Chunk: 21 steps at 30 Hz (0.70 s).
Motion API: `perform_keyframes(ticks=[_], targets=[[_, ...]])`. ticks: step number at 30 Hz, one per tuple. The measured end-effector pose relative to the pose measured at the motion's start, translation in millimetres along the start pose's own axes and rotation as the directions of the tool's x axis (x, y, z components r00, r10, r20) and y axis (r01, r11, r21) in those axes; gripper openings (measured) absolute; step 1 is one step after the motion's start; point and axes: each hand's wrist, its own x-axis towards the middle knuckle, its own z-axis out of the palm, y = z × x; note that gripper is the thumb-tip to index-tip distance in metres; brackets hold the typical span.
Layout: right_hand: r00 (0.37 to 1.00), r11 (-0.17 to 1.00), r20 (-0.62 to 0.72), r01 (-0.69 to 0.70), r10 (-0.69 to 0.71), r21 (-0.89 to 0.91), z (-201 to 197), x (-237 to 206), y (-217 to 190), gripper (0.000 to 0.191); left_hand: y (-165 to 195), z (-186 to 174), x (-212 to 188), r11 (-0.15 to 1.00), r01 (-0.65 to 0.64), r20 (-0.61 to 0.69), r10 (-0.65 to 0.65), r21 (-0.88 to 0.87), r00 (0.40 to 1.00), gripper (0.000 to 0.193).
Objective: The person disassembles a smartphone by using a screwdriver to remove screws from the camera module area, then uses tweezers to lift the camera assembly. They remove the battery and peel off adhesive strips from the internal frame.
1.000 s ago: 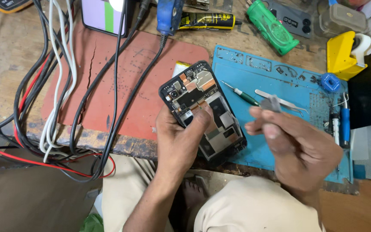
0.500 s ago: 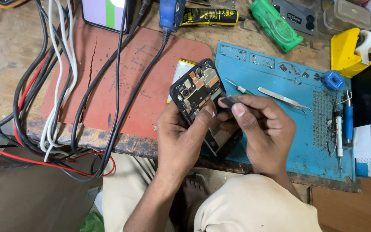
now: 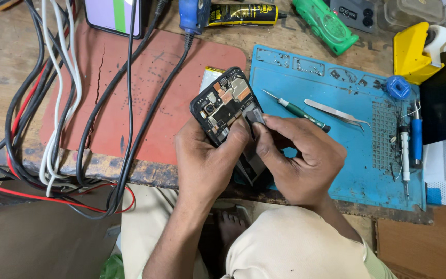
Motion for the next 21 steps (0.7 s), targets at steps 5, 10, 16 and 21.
perform_keyframes(ticks=[5, 10, 16, 21], targets=[[1.0, 1.0, 0.019, 0.004, -0.004, -0.013, 0.8, 2.2, -2.8, 0.026, 0.9, 3.0, -0.1, 0.997, -0.037, -0.019, 0.039, 0.061, 0.999, 0.012], [0.999, 0.998, 0.011, 0.045, -0.045, -0.04, 1.0, 4.1, -1.5, 0.028, -0.6, 4.3, 0.9, 0.995, -0.059, -0.036, 0.062, 0.078, 0.997, 0.011], [0.993, 0.994, 0.042, 0.112, -0.111, -0.016, 1.5, 4.9, 1.1, 0.031, -1.8, 3.6, -0.8, 0.992, -0.103, -0.041, 0.106, 0.074, 0.993, 0.007], [0.986, 0.988, 0.066, 0.156, -0.156, -0.001, 1.9, 6.1, 2.2, 0.033, -2.1, 2.7, -3.3, 0.996, -0.083, -0.04, 0.084, 0.021, 0.996, 0.007]])
